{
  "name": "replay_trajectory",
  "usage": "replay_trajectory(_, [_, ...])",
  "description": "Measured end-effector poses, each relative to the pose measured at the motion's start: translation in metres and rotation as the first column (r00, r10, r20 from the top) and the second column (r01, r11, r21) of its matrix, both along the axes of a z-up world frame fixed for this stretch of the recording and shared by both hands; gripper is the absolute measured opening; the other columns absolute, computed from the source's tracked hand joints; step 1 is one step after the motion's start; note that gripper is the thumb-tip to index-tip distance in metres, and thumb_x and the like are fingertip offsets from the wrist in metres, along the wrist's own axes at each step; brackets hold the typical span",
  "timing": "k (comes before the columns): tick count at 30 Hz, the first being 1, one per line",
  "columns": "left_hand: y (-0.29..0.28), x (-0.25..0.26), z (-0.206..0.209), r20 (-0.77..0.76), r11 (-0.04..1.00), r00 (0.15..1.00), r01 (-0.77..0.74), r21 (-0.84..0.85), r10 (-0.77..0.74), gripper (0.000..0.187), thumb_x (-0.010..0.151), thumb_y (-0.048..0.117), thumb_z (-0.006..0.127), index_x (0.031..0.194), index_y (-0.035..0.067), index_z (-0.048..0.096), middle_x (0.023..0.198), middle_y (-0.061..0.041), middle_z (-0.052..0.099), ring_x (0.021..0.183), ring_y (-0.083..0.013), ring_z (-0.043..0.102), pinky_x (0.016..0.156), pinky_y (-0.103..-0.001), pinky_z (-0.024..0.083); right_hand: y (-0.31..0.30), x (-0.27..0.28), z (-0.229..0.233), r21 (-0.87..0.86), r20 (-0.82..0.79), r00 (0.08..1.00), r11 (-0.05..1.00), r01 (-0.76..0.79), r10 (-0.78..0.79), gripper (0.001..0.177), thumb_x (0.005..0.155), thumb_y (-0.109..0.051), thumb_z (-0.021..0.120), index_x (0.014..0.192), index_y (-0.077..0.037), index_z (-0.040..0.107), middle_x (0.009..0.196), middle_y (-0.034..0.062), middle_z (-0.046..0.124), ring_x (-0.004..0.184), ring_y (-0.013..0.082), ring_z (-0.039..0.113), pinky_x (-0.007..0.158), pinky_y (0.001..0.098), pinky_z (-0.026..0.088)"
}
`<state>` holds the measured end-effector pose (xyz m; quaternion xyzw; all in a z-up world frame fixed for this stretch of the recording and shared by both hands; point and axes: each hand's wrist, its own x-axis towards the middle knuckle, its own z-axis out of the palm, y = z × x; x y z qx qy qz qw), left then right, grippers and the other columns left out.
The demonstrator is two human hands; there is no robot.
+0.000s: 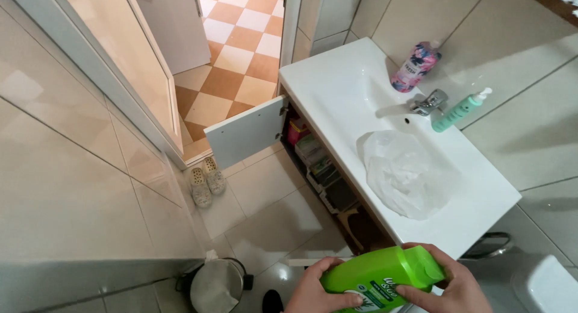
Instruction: The person unpacks various toiletries from a plastic bag, including a pink bottle, a green bottle, and toothpaste boxes. They place the bottles on the sink counter and store the toothpaste boxes inside a cabinet under the sink.
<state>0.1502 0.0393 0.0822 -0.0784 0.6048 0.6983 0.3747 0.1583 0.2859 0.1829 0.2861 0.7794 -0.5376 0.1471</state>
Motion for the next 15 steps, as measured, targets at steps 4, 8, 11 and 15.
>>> replay_trajectory(4, [-0.026,-0.029,-0.016,-0.035,0.997,0.999,0.028,0.067,-0.026,0.077,0.057,0.041,0.094,0.123,0.011,0.069,0.104,0.001,0.072,0.097,-0.0072,0.068,0.083,-0.02,0.055,-0.03,-0.034,0.0,-0.054,0.154,0.985,0.995,0.083,-0.074,0.063,0.066,0.026,0.093,0.124,0.004,0.078,0.096,0.0304,0.087,0.083,0.04,0.079,0.08,0.0453,0.064])
replay_trajectory(8, [-0.046,-0.052,-0.032,-0.143,0.986,0.982,0.107,-0.124,-0.125,0.086,0.049,0.061,0.089,0.122,0.019,0.07,0.115,0.004,0.069,0.104,-0.0078,0.065,0.086,-0.022,0.049,-0.03,-0.044,-0.038,-0.029,0.198,0.979,0.998,0.056,-0.049,0.069,0.063,0.028,0.096,0.123,0.001,0.075,0.089,0.0326,0.084,0.073,0.0413,0.078,0.069,0.0468,0.066])
replay_trajectory(11, [-0.053,-0.058,-0.054,-0.119,0.989,0.988,0.084,-0.121,-0.098,0.088,0.047,0.059,0.091,0.123,0.018,0.071,0.113,0.003,0.067,0.104,-0.0086,0.063,0.089,-0.022,0.048,-0.056,-0.063,-0.029,-0.04,0.317,0.937,0.985,0.17,-0.149,0.074,0.069,0.032,0.089,0.134,0.002,0.07,0.107,0.0351,0.081,0.089,0.0486,0.078,0.082,0.0528,0.064])
replay_trajectory(15, [-0.065,-0.068,-0.068,-0.032,0.975,0.99,0.13,-0.181,-0.138,0.096,0.046,0.062,0.089,0.132,0.024,0.067,0.13,0.001,0.063,0.122,-0.0108,0.061,0.102,-0.024,0.045,-0.053,-0.066,-0.067,-0.048,0.255,0.96,0.99,0.132,-0.116,0.07,0.062,0.029,0.095,0.125,0.007,0.074,0.098,0.0318,0.083,0.086,0.0412,0.078,0.082,0.0461,0.062])
